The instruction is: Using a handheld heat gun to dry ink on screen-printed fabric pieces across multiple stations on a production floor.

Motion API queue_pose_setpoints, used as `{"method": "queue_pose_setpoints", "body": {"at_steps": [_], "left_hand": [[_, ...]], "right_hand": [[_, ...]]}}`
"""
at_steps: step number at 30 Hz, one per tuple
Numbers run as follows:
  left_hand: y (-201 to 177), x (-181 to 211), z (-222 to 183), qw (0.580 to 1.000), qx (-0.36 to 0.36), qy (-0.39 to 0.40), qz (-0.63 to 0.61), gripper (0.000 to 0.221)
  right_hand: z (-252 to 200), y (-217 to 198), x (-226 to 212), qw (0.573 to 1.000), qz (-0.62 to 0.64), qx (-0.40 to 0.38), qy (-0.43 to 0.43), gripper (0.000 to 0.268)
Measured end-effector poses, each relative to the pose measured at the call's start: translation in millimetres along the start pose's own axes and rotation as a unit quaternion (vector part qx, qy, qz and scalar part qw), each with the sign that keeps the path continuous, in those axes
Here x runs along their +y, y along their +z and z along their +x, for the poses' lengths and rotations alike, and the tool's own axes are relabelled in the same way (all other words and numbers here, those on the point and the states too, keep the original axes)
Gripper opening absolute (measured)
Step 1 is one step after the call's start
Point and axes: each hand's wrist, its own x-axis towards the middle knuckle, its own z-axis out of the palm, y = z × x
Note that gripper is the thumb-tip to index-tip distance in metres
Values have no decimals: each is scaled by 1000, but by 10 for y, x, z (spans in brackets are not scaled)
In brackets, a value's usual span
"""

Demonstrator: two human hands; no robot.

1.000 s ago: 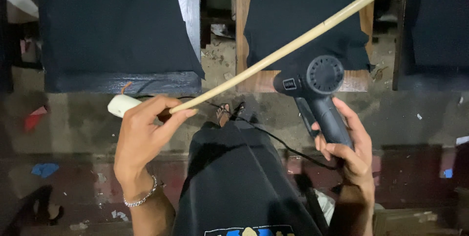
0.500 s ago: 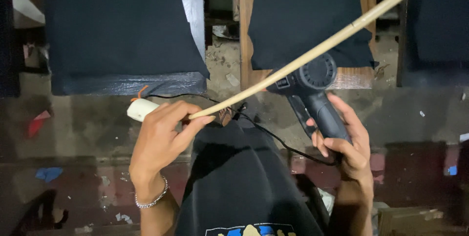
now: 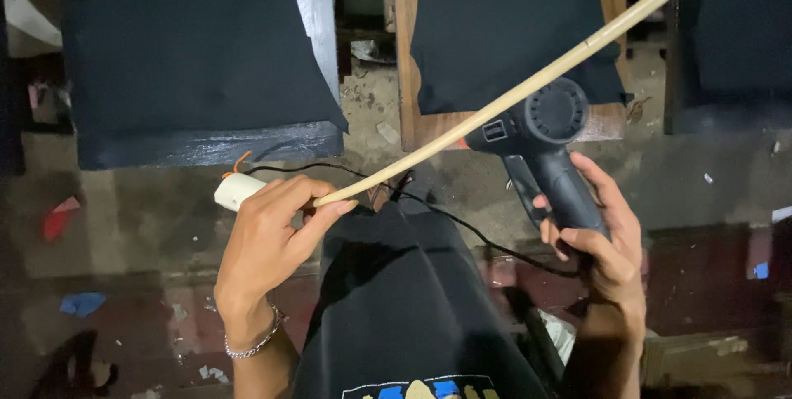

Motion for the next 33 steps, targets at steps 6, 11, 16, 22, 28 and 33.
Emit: {"method": "queue_pose_setpoints", "body": {"at_steps": [6, 11, 16, 22, 28, 33], "left_hand": [[-16, 26, 20, 1000, -3, -10, -1, 11], [-3, -38, 14, 1000, -8, -3, -6, 9], [26, -99, -38, 998, -21, -44, 41, 16], [56, -114, -15, 997, -24, -46, 49, 17], [101, -124, -15, 996, -22, -70, 58, 17], [108, -130, 9, 996, -37, -62, 50, 16]], "right_hand": [[-17, -34, 4, 1000, -2, 8, -3, 91], [-28, -38, -18, 999, 5, 39, -26, 90], [-97, -76, -115, 993, -81, 87, -3, 84], [-83, 85, -78, 998, -22, 64, 9, 84], [-109, -92, -108, 988, -82, 132, -3, 84], [-144, 3, -92, 993, -47, 108, -13, 86]]}}
